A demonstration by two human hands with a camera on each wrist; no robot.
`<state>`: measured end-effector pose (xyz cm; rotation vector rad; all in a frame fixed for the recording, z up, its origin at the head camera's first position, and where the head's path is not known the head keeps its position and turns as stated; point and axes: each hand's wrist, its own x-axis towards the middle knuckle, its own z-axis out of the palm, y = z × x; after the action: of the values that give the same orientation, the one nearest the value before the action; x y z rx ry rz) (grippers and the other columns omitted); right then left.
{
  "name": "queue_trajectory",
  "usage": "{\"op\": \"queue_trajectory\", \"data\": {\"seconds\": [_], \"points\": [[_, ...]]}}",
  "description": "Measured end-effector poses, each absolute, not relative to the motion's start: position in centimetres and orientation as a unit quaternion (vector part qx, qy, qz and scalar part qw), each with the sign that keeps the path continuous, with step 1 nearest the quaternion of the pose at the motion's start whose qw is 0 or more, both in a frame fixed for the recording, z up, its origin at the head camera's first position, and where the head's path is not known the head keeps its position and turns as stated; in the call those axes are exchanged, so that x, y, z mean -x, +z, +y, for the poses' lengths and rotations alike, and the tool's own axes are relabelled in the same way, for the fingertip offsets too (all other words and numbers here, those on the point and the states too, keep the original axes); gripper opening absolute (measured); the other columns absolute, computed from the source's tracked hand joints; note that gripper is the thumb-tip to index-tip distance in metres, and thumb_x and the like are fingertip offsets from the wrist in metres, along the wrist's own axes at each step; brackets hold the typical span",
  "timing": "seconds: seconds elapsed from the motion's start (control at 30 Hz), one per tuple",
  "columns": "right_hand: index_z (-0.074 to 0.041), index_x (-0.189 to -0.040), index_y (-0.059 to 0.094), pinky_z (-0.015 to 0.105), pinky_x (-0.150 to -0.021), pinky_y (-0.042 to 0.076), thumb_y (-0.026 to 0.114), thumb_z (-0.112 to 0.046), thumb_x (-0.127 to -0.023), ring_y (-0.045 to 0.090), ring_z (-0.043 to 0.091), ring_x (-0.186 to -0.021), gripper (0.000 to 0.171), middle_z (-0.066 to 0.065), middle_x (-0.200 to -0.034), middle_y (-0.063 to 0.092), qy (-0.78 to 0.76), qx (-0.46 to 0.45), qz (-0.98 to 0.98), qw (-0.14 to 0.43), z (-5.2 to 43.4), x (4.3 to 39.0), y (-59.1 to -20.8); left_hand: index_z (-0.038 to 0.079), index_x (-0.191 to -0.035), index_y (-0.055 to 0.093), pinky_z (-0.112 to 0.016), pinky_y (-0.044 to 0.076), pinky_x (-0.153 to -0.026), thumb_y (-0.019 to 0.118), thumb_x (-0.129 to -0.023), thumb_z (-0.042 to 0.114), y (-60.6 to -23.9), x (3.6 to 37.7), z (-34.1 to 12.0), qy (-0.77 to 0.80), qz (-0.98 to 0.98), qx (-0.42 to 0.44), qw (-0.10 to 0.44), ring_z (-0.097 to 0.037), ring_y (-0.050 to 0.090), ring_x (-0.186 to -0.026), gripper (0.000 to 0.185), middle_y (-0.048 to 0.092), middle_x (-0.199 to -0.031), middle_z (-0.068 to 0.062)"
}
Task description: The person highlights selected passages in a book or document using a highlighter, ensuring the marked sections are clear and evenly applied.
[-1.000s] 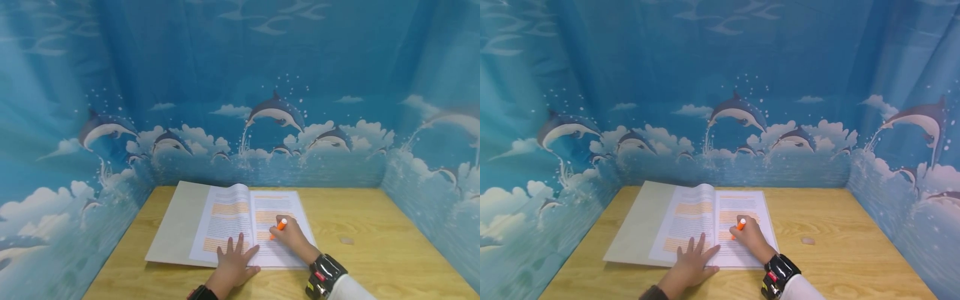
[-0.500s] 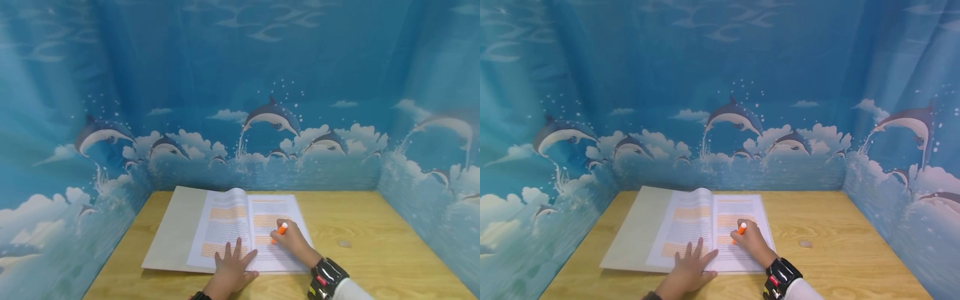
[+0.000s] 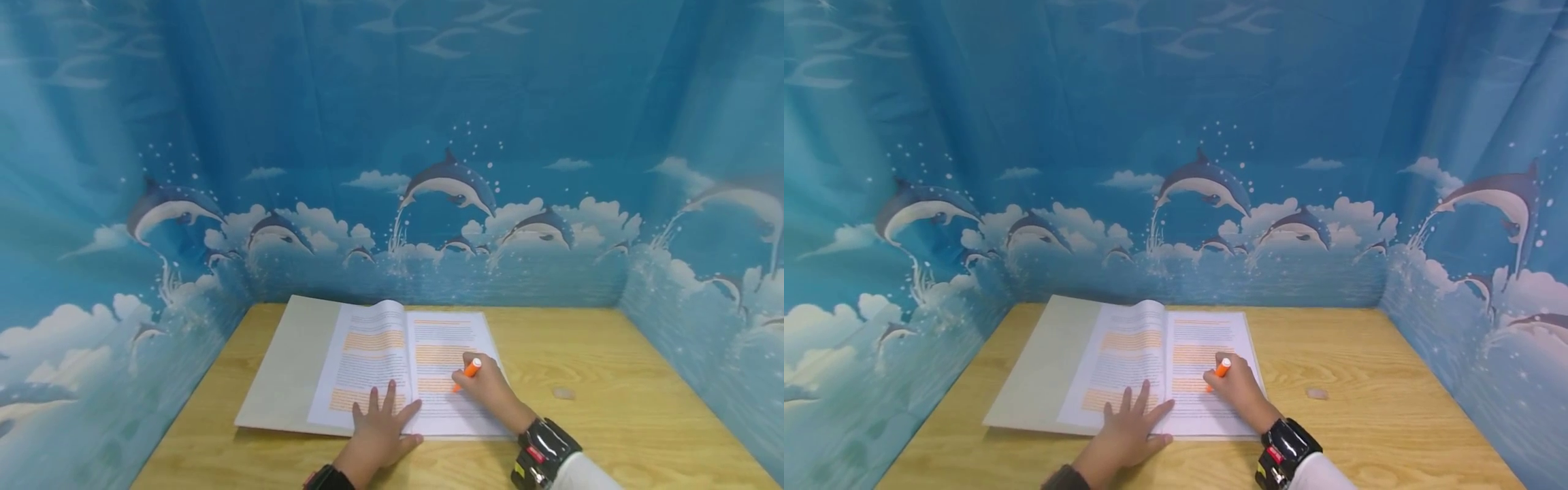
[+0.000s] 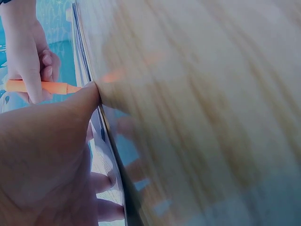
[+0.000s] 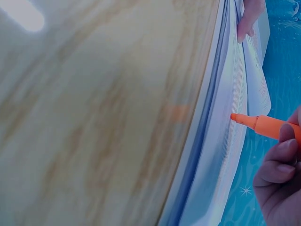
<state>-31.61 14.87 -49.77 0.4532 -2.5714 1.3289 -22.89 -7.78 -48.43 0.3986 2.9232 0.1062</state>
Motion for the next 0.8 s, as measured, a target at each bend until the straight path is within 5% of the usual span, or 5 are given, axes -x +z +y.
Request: {"op": "queue_trajectory", "data": {"seconds": [0.8], "points": [[-0.011,-0.061,0.035,0.017,-0.048,0.021,0.063,0.01,-0.074,0.026,0.001,-0.049,0.038,-0.01,-0.055,0.028,0.467,-0.137,-0.867,0.107,17.0,31.3,-49.6,0.043,-0.152,0.042,-0.077,0.029,-0.107,0.052,-0.096,0.065,-48.7,23.2,-8.0,0.047,0.984,-0.136,0.102,-0.052,0.029,-0.146,0.061,0.026,-0.166,-0.016]]}}
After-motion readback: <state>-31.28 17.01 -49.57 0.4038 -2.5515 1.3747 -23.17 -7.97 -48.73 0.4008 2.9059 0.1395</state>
